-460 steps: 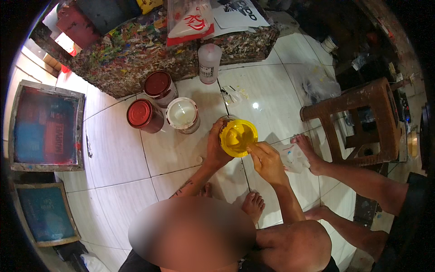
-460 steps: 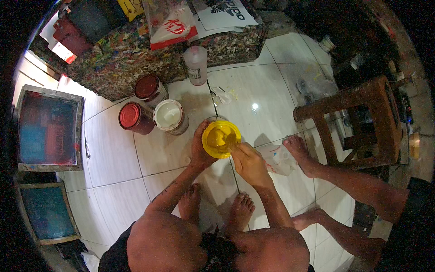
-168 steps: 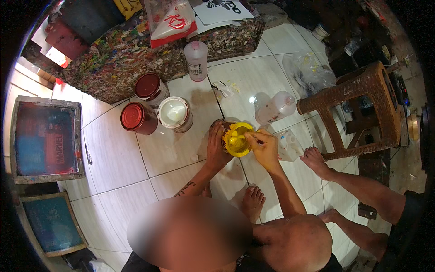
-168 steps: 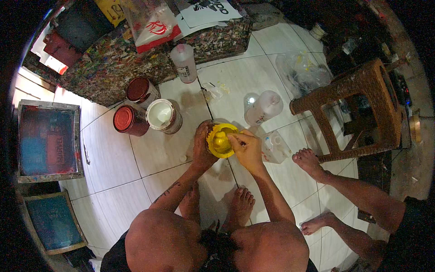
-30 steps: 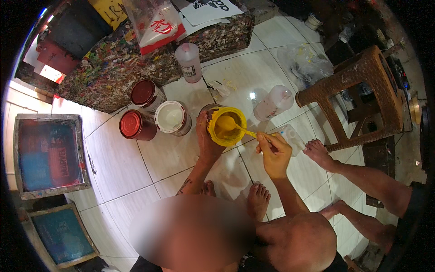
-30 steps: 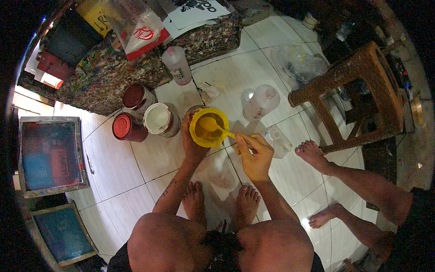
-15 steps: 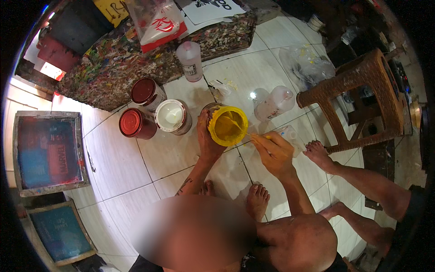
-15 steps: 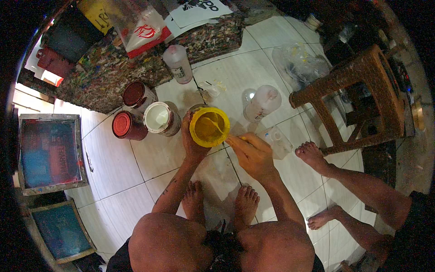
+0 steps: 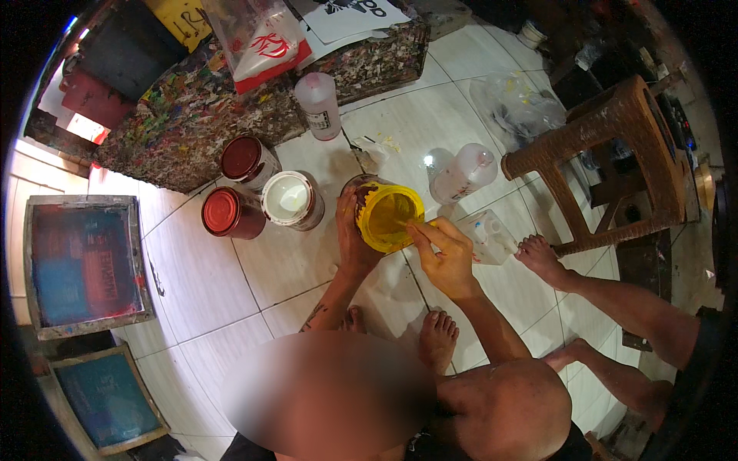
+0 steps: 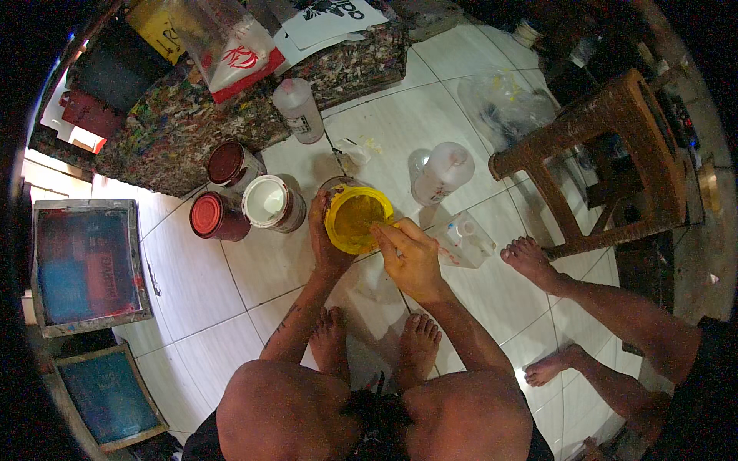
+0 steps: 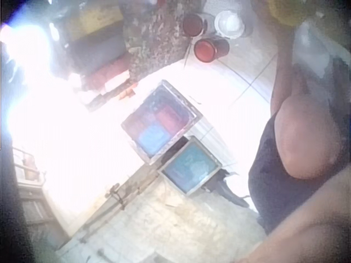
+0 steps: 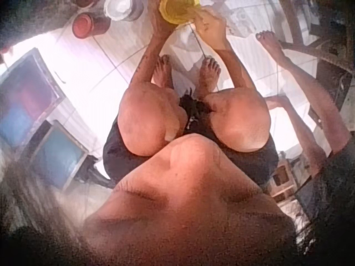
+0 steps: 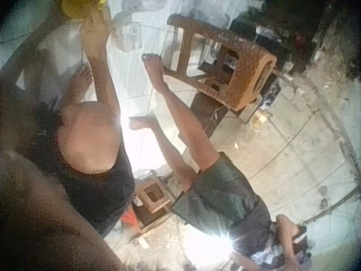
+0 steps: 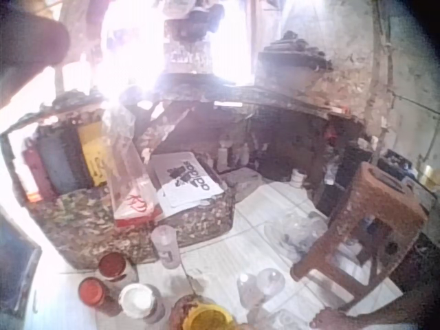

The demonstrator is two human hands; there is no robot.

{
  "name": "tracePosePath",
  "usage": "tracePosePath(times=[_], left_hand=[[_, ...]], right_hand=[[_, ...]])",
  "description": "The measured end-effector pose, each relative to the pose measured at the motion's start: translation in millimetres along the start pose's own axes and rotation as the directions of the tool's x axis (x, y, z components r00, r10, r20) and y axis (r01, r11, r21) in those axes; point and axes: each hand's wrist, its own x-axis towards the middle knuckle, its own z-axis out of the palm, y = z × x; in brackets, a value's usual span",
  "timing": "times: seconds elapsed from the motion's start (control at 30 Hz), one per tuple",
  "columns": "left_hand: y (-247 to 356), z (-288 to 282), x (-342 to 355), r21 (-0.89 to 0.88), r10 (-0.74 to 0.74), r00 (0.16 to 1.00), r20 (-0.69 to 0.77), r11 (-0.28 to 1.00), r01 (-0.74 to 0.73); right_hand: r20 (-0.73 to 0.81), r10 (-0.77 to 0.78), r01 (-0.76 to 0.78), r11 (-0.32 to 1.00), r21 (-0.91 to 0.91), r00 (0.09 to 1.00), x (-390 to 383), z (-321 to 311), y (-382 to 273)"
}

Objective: The person mixes yellow ink in a container by hand using a small spoon, pouring more ink from a larger can and adding a clear liquid from a bottle.

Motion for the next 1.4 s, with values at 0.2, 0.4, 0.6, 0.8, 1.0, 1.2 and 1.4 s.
tracePosePath(times=[0.2,0.4,0.6,0.8,1.0,1.2,1.4], left_hand=[[-0.6,-0.2,1.4,0.016,0.017,1.0,0.013,1.0,-0.017],[0.8,-5.7,6.9,0.114,0.141,0.99,0.021,0.983,-0.143],[1.7,-8.2,9.5,0.194,0.234,0.969,0.073,0.95,-0.244],[-2.2,-5.5,6.8,0.268,0.203,0.976,0.079,0.939,-0.217],[-5.1,1.0,-5.6,0.164,-0.177,0.984,0.029,0.972,0.17],[-6.7,9.0,-12.2,0.022,-0.362,0.932,-0.013,0.932,0.362],[-9.2,10.0,-18.8,-0.061,-0.387,0.922,0.026,0.92,0.388]], right_hand=[[-0.061,0.005,-0.002,0.998,0.056,0.998,6.3,-1.1,10.3],[-0.15,0.256,-0.227,0.956,0.184,0.955,-12.2,8.7,33.2],[-0.017,0.595,-0.424,0.592,0.685,0.803,-29.1,31.9,50.4],[0.02,0.633,-0.402,0.467,0.787,0.774,-31.2,34.1,54.3],[-0.048,0.534,-0.412,0.704,0.578,0.844,-20.4,4.2,33.6],[-0.155,0.406,-0.298,0.836,0.462,0.901,-8.9,-24.7,8.9],[-0.197,0.317,-0.201,0.869,0.451,0.928,-2.9,-41.0,-14.2]])
